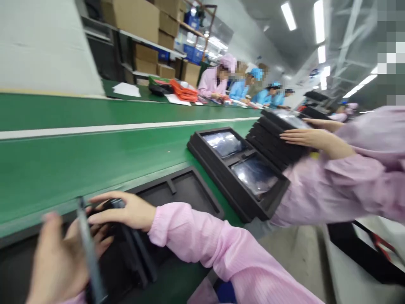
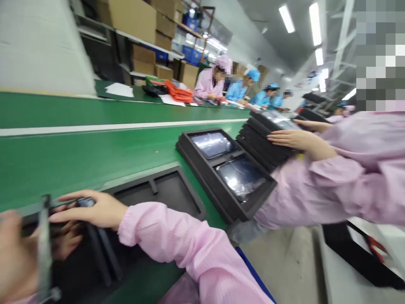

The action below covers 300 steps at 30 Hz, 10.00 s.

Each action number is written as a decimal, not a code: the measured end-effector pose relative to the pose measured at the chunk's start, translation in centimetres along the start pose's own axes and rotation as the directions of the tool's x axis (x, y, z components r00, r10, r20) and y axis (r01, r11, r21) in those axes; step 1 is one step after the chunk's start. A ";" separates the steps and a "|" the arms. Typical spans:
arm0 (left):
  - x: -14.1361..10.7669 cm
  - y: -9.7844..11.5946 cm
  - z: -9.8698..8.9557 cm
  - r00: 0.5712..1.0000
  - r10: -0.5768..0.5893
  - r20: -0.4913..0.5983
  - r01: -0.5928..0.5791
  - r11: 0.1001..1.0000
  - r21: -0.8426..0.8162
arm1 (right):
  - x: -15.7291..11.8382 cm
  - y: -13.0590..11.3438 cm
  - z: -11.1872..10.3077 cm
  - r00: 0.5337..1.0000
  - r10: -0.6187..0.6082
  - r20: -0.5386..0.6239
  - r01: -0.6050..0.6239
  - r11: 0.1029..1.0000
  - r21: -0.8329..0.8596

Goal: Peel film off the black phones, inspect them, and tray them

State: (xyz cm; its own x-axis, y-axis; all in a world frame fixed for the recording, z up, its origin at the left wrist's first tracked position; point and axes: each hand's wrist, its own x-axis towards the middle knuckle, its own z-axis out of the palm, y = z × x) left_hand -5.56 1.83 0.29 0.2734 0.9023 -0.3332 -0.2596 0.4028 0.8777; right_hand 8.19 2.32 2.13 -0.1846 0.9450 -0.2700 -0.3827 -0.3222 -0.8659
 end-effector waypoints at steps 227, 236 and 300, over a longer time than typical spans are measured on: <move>0.5 0.6 0.9 0.967 -0.061 0.249 0.043 0.996 0.077 | 1.4 1.1 -1.9 0.840 -0.542 0.030 0.435 0.638 -0.636; -0.1 0.8 1.6 0.964 -0.005 0.267 0.003 1.000 0.010 | 0.9 0.7 -1.4 0.794 -0.607 0.038 0.481 0.589 -0.649; 0.5 1.2 1.6 0.973 -0.218 0.069 0.225 0.968 -0.113 | 1.3 1.1 -1.9 0.801 -0.596 0.057 0.472 0.570 -0.672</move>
State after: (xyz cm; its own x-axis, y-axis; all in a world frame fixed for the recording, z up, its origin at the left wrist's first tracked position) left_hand -4.23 2.48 1.71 0.3868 0.7798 -0.4922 -0.2947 0.6103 0.7353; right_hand 9.21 3.32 0.04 0.0287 0.9457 0.3237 0.3031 0.3004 -0.9044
